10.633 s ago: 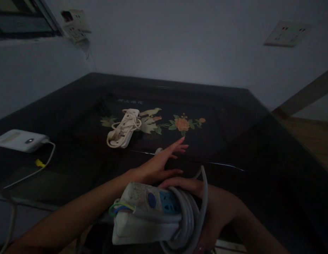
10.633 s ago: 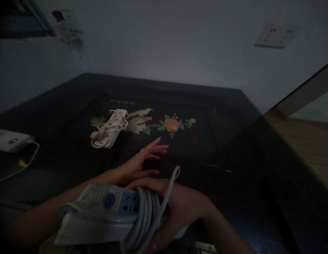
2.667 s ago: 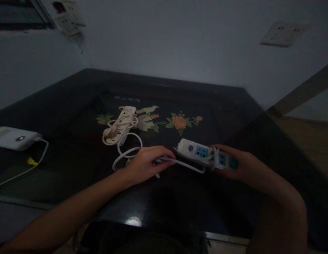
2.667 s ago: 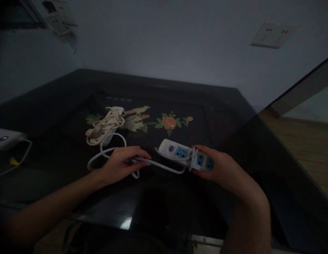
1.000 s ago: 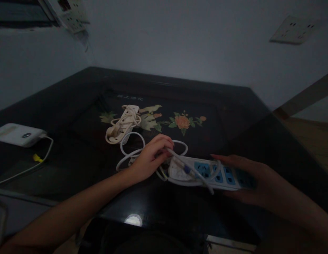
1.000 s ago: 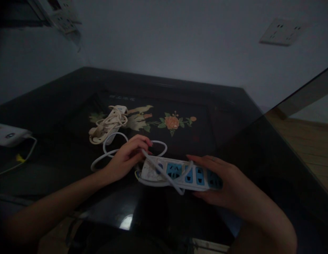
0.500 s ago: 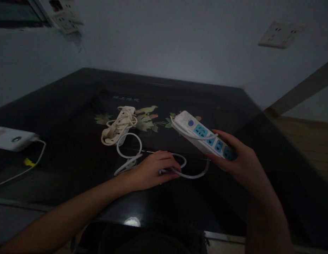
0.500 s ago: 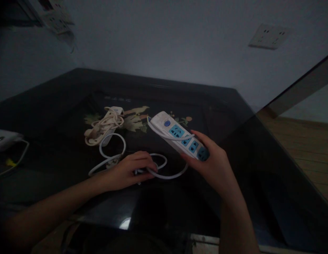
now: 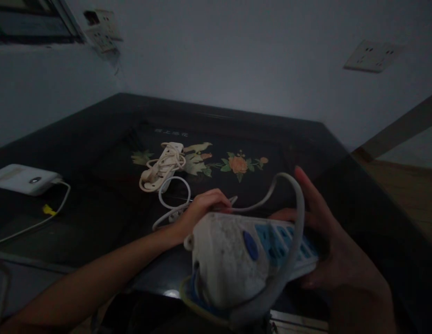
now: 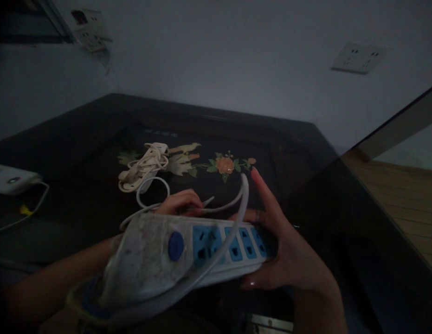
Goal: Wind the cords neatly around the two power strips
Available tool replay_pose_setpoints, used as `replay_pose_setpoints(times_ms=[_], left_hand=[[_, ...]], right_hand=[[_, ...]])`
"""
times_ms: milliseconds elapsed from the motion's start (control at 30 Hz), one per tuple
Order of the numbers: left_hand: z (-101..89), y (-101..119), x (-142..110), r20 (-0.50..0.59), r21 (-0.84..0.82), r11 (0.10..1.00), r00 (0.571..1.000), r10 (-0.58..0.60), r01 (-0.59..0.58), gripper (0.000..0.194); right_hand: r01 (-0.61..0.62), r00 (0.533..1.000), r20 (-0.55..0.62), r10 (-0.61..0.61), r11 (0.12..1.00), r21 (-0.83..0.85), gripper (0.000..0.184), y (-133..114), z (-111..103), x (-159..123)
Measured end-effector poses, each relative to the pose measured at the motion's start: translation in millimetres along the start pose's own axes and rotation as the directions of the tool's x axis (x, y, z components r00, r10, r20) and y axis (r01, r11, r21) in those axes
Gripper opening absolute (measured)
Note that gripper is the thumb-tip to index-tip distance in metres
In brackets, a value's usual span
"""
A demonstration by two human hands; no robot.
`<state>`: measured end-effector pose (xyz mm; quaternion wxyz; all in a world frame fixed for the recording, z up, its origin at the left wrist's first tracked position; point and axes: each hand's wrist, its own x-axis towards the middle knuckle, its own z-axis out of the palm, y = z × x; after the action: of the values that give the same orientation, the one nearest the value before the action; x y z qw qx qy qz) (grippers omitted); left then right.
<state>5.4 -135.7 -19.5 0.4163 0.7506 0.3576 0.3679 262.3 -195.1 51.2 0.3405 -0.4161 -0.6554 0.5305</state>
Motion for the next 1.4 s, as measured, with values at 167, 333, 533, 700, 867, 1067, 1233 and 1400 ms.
replay_pose_setpoints(times_ms=[167,333,533,700,867,1067,1233,1400], left_hand=[[-2.8,7.3,3.8,-0.119,-0.194,0.966,0.974,-0.193,0.168,0.017],[-4.5,15.2,3.8,-0.214,-0.317,0.938,0.953,-0.214,0.140,0.019],[-0.6,6.9,4.2,-0.115,-0.356,0.928,0.981,-0.157,0.107,0.019],[5.9,0.4,-2.3,0.034,-0.196,0.967,0.987,-0.160,0.164,0.015],[5.8,3.2,-1.4,0.117,-0.088,0.987,0.985,-0.128,0.138,0.022],[8.4,4.8,1.6,0.126,0.100,0.994,0.992,0.024,-0.037,0.042],[17.7,5.6,1.8,0.095,0.130,0.986,0.991,0.091,-0.103,0.050],[36.6,14.7,20.9,0.102,0.097,0.979,0.980,0.172,-0.182,0.058]], right_hand=[[-0.073,0.995,0.063,0.084,0.985,-0.159,0.123,-1.4,-8.8,1.8],[-0.103,0.994,-0.004,0.112,0.903,-0.418,0.088,2.7,-21.4,10.9],[-0.052,0.988,-0.148,-0.035,0.837,-0.545,0.058,1.3,-30.0,11.9],[-0.033,0.972,-0.215,-0.097,0.847,-0.530,0.053,1.4,-26.8,14.7],[-0.033,0.963,-0.249,-0.100,0.876,-0.482,0.052,3.9,-20.3,20.1],[-0.082,0.913,-0.403,-0.064,0.939,-0.335,0.049,14.4,-20.9,27.9],[-0.032,0.825,-0.565,-0.009,0.997,-0.063,0.050,23.3,-22.7,32.7],[0.087,0.733,-0.678,-0.055,0.996,0.013,0.048,18.1,-23.4,34.8]])
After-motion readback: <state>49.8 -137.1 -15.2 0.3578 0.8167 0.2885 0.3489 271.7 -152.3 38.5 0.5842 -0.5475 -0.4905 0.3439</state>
